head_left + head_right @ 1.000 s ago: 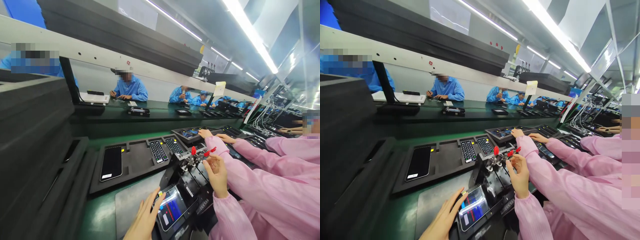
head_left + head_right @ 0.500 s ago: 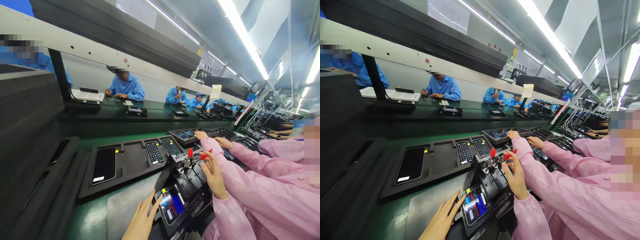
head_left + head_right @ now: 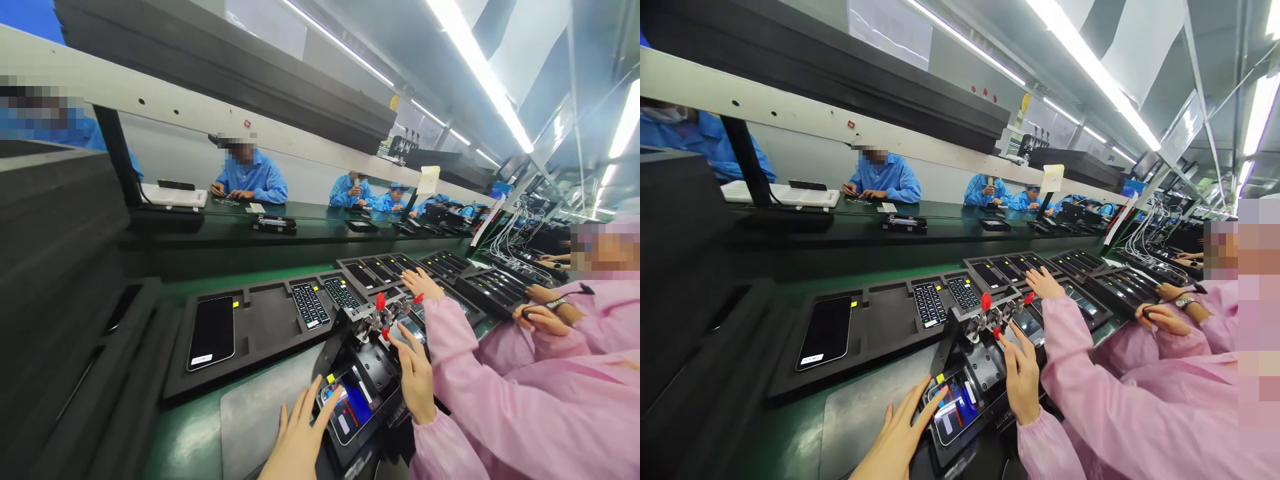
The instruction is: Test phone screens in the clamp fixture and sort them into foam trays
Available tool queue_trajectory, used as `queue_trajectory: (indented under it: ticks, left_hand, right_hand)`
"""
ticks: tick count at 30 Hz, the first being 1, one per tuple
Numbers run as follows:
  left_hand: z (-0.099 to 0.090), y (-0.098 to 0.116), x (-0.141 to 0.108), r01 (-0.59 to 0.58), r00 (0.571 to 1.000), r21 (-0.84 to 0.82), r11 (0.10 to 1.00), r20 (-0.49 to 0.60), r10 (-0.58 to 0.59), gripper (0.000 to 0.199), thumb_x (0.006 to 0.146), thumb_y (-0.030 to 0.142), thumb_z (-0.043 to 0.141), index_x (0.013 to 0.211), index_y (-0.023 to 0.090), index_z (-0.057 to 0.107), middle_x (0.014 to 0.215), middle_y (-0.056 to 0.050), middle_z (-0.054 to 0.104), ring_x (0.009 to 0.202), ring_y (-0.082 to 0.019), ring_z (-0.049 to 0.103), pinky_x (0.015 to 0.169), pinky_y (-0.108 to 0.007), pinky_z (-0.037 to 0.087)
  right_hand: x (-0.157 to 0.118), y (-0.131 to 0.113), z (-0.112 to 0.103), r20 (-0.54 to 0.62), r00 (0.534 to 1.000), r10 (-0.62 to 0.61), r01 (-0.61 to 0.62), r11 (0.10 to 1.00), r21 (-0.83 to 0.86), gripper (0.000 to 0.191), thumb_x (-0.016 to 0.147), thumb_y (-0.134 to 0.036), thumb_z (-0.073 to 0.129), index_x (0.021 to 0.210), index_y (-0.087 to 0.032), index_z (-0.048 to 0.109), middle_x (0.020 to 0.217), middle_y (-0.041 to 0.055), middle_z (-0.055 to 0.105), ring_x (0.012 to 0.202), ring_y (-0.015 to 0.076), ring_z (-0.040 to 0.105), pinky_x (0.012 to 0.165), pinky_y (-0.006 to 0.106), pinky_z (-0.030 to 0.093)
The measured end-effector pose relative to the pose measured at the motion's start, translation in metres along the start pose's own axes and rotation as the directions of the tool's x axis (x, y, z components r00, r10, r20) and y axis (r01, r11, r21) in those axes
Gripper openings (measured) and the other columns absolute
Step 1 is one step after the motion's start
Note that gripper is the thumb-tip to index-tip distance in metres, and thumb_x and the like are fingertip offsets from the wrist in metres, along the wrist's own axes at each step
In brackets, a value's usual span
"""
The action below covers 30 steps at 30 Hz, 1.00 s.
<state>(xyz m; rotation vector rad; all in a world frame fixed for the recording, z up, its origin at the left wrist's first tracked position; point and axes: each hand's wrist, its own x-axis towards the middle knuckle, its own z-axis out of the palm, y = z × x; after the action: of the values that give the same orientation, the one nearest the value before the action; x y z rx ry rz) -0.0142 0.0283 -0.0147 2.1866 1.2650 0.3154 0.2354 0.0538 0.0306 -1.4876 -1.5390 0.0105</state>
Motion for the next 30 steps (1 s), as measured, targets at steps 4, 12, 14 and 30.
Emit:
queue_trajectory:
  ticks: [4, 12, 14, 30]
  left_hand:
    - [-0.009, 0.016, 0.007, 0.152, 0.969, 0.125, 0.98, 0.177, -0.173, 0.101, 0.049, 0.005, 0.059, 0.138, 0.036, 0.023, 0.151, -0.003, 0.004, 0.137, -0.033, 0.008, 0.105, -0.06, 0.014]
    - [-0.018, 0.002, 0.002, 0.091, 0.979, -0.05, 0.995, 0.189, -0.08, 0.102, 0.06, 0.029, 0.069, 0.142, 0.032, 0.008, 0.153, -0.002, -0.004, 0.137, -0.035, 0.009, 0.11, -0.051, 0.014]
    - [-0.017, 0.002, 0.002, 0.091, 0.978, -0.022, 0.996, 0.193, -0.085, 0.097, 0.059, 0.028, 0.07, 0.141, 0.03, 0.018, 0.153, -0.005, 0.002, 0.137, -0.036, 0.008, 0.109, -0.053, 0.013]
    - [-0.062, 0.035, 0.008, 0.185, 0.981, -0.163, 0.969, 0.091, -0.172, 0.1, 0.05, 0.065, 0.068, 0.135, 0.023, 0.034, 0.127, -0.01, 0.053, 0.117, -0.029, 0.049, 0.096, -0.036, 0.041]
  right_hand:
    - [-0.002, -0.005, 0.005, -0.148, 0.987, 0.063, -0.045, 0.991, 0.124, 0.034, 0.09, -0.035, 0.036, 0.097, -0.019, 0.066, 0.121, 0.0096, 0.054, 0.113, 0.0236, 0.048, 0.098, 0.047, 0.036]
    - [-0.005, -0.006, 0.004, -0.299, 0.954, 0.023, 0.018, 0.991, 0.134, 0.025, 0.089, -0.034, 0.04, 0.084, -0.028, 0.065, 0.107, 0.0062, 0.059, 0.1, 0.0248, 0.055, 0.087, 0.051, 0.041]
    - [-0.005, -0.004, 0.003, -0.297, 0.954, 0.035, 0.008, 0.99, 0.142, 0.025, 0.088, -0.034, 0.041, 0.084, -0.026, 0.064, 0.107, 0.0072, 0.059, 0.1, 0.0245, 0.055, 0.086, 0.049, 0.042]
    - [-0.003, 0.006, 0.0, -0.206, 0.972, 0.111, -0.046, 0.954, 0.297, 0.019, 0.08, -0.033, 0.055, 0.086, -0.017, 0.06, 0.103, 0.0103, 0.059, 0.098, 0.0224, 0.056, 0.088, 0.04, 0.045]
